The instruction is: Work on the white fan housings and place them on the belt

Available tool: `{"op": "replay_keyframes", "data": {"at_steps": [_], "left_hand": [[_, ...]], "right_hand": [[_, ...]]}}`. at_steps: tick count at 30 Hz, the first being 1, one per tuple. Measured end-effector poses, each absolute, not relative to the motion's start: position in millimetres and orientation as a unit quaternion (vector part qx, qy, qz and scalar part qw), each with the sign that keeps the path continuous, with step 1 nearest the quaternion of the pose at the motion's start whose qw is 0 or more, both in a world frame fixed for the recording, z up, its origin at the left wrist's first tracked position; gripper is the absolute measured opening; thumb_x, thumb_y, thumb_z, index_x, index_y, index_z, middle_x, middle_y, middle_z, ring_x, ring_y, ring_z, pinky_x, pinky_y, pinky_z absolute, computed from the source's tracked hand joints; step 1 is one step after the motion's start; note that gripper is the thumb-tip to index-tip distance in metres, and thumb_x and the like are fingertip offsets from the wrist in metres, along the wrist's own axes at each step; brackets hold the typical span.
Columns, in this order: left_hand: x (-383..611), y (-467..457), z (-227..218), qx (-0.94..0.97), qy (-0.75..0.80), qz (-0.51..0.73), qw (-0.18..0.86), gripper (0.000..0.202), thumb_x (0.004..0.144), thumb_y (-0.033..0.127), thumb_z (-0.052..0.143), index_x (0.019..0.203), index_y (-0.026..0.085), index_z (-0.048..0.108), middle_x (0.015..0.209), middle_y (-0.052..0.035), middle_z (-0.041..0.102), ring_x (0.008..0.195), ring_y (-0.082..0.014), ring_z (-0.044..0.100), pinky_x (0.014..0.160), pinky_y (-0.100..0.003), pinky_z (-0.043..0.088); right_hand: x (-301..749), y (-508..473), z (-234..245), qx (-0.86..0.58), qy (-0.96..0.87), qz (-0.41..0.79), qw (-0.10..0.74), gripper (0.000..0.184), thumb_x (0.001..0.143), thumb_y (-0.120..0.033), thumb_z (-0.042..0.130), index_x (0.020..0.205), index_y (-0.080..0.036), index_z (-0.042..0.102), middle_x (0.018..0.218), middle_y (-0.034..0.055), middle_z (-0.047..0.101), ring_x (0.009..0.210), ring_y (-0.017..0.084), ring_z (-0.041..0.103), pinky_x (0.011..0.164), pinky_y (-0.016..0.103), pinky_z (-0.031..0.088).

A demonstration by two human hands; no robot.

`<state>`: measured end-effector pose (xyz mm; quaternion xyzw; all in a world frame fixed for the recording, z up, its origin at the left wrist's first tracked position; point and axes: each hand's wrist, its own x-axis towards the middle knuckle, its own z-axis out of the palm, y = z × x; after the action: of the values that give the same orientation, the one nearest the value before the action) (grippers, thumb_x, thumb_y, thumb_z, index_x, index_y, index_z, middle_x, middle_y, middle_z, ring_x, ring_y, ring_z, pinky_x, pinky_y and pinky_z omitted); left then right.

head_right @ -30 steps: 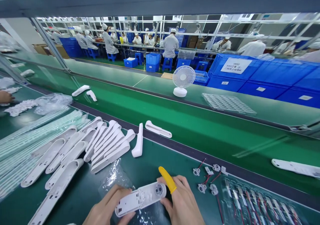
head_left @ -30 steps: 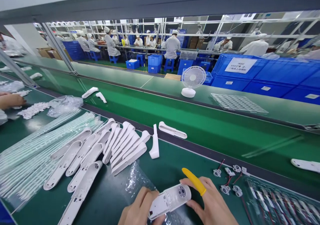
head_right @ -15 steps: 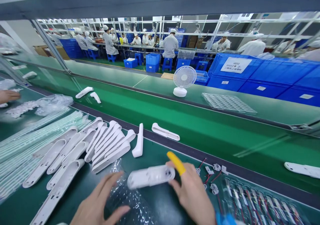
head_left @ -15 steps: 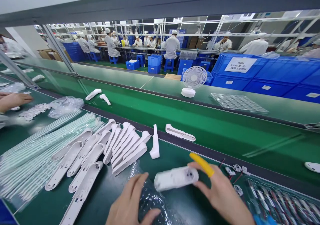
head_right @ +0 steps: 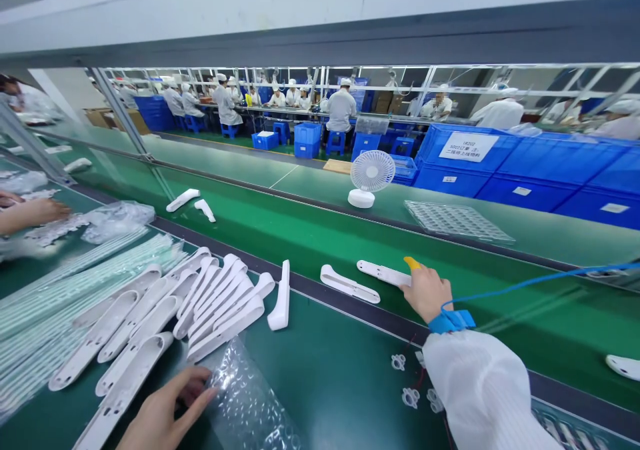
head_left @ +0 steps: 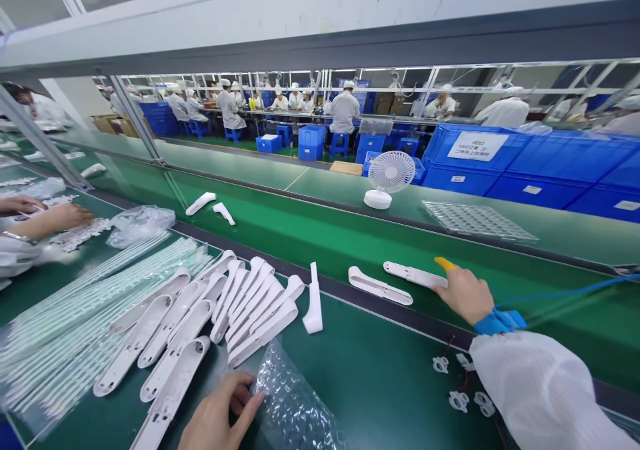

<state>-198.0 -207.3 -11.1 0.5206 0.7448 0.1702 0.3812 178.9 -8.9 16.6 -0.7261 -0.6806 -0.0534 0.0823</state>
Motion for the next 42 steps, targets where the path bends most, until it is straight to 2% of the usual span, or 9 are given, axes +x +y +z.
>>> {"op": "replay_keyframes", "data": {"at_steps": [3, 6, 11, 15, 20, 25, 29, 34, 42], "left_hand": [[-193.6, -207.4, -16.8, 0.527, 0.724, 0.213, 0.392, 0.040, 0.075, 0.055, 0.043, 0.093, 0.020, 0.052, 0.079, -0.0055, 0.062, 0.074, -0.0220, 0.057, 0.068, -0.031, 0.043], [-185.3, -207.6, -21.5, 0.517, 0.698, 0.266, 0.418, 0.034, 0.073, 0.050, 0.051, 0.089, 0.020, 0.055, 0.075, -0.0039, 0.062, 0.070, -0.0197, 0.056, 0.064, -0.028, 0.043], [-171.3, -208.1, -19.3, 0.364, 0.609, 0.424, 0.563, 0.042, 0.060, 0.046, 0.069, 0.089, 0.018, 0.056, 0.059, 0.0039, 0.051, 0.061, -0.0161, 0.056, 0.058, -0.026, 0.046], [-163.5, -209.6, -6.0, 0.233, 0.579, 0.418, 0.661, 0.039, 0.057, 0.044, 0.075, 0.079, 0.015, 0.061, 0.069, 0.0009, 0.051, 0.072, -0.0163, 0.055, 0.058, -0.026, 0.047], [-153.4, -211.9, 1.9, 0.164, 0.533, 0.429, 0.711, 0.038, 0.058, 0.034, 0.077, 0.077, 0.018, 0.049, 0.075, 0.0022, 0.054, 0.069, -0.0141, 0.058, 0.058, -0.027, 0.047], [-148.6, -212.9, 0.3, 0.167, 0.531, 0.430, 0.711, 0.052, 0.062, 0.040, 0.074, 0.091, 0.018, 0.037, 0.074, -0.0059, 0.065, 0.064, -0.0161, 0.061, 0.056, -0.029, 0.048], [-146.1, -210.9, 4.3, 0.177, 0.546, 0.441, 0.690, 0.058, 0.060, 0.041, 0.074, 0.095, 0.018, 0.034, 0.069, -0.0049, 0.066, 0.062, -0.0163, 0.060, 0.052, -0.028, 0.048], [-150.7, -207.2, 11.4, 0.178, 0.565, 0.460, 0.662, 0.060, 0.059, 0.043, 0.074, 0.098, 0.017, 0.035, 0.069, -0.0044, 0.066, 0.061, -0.0157, 0.059, 0.051, -0.027, 0.049], [-140.7, -213.4, 13.0, 0.017, 0.524, 0.540, 0.658, 0.079, 0.054, 0.031, 0.081, 0.115, 0.022, 0.032, 0.096, -0.0078, 0.067, 0.082, -0.0198, 0.064, 0.077, -0.032, 0.050]], "right_hand": [[157.5, -18.7, 12.6, -0.686, -0.722, -0.014, 0.085, 0.036, 0.069, -0.019, 0.058, 0.105, -0.014, 0.057, 0.095, 0.0132, 0.062, 0.090, 0.029, 0.056, 0.075, 0.038, 0.042], [136.3, -23.6, 2.7, -0.648, -0.754, 0.047, 0.097, 0.025, 0.070, -0.018, 0.056, 0.094, -0.016, 0.062, 0.094, 0.0096, 0.064, 0.093, 0.026, 0.056, 0.084, 0.036, 0.039], [129.6, -29.0, 1.6, -0.645, -0.735, 0.144, 0.154, 0.027, 0.078, -0.023, 0.039, 0.088, -0.015, 0.063, 0.088, 0.0090, 0.066, 0.083, 0.025, 0.060, 0.077, 0.037, 0.043], [124.9, -52.4, 12.6, -0.564, -0.762, 0.276, 0.161, 0.027, 0.076, -0.036, 0.043, 0.084, -0.020, 0.064, 0.089, 0.0025, 0.066, 0.081, 0.020, 0.060, 0.072, 0.028, 0.046], [97.5, -85.3, 9.0, -0.517, -0.729, 0.431, 0.123, 0.022, 0.071, -0.032, 0.045, 0.077, -0.018, 0.061, 0.080, 0.0045, 0.067, 0.075, 0.021, 0.060, 0.070, 0.031, 0.046], [75.6, -107.8, 10.8, -0.553, -0.732, 0.352, 0.187, 0.032, 0.068, -0.032, 0.047, 0.092, -0.017, 0.060, 0.102, 0.0105, 0.060, 0.098, 0.027, 0.051, 0.090, 0.043, 0.034], [60.9, -141.8, 20.9, -0.542, -0.687, 0.454, 0.170, 0.030, 0.074, -0.038, 0.046, 0.094, -0.021, 0.061, 0.094, 0.0064, 0.062, 0.083, 0.022, 0.055, 0.079, 0.036, 0.041], [56.4, -170.0, 14.8, -0.512, -0.611, 0.596, 0.098, 0.020, 0.072, -0.028, 0.048, 0.082, -0.017, 0.062, 0.086, 0.0056, 0.064, 0.078, 0.018, 0.056, 0.071, 0.028, 0.042], [53.9, -174.6, -4.9, -0.465, -0.550, 0.653, 0.233, 0.012, 0.067, -0.027, 0.055, 0.063, -0.017, 0.059, 0.062, 0.0015, 0.062, 0.061, 0.015, 0.057, 0.062, 0.025, 0.044]]}}
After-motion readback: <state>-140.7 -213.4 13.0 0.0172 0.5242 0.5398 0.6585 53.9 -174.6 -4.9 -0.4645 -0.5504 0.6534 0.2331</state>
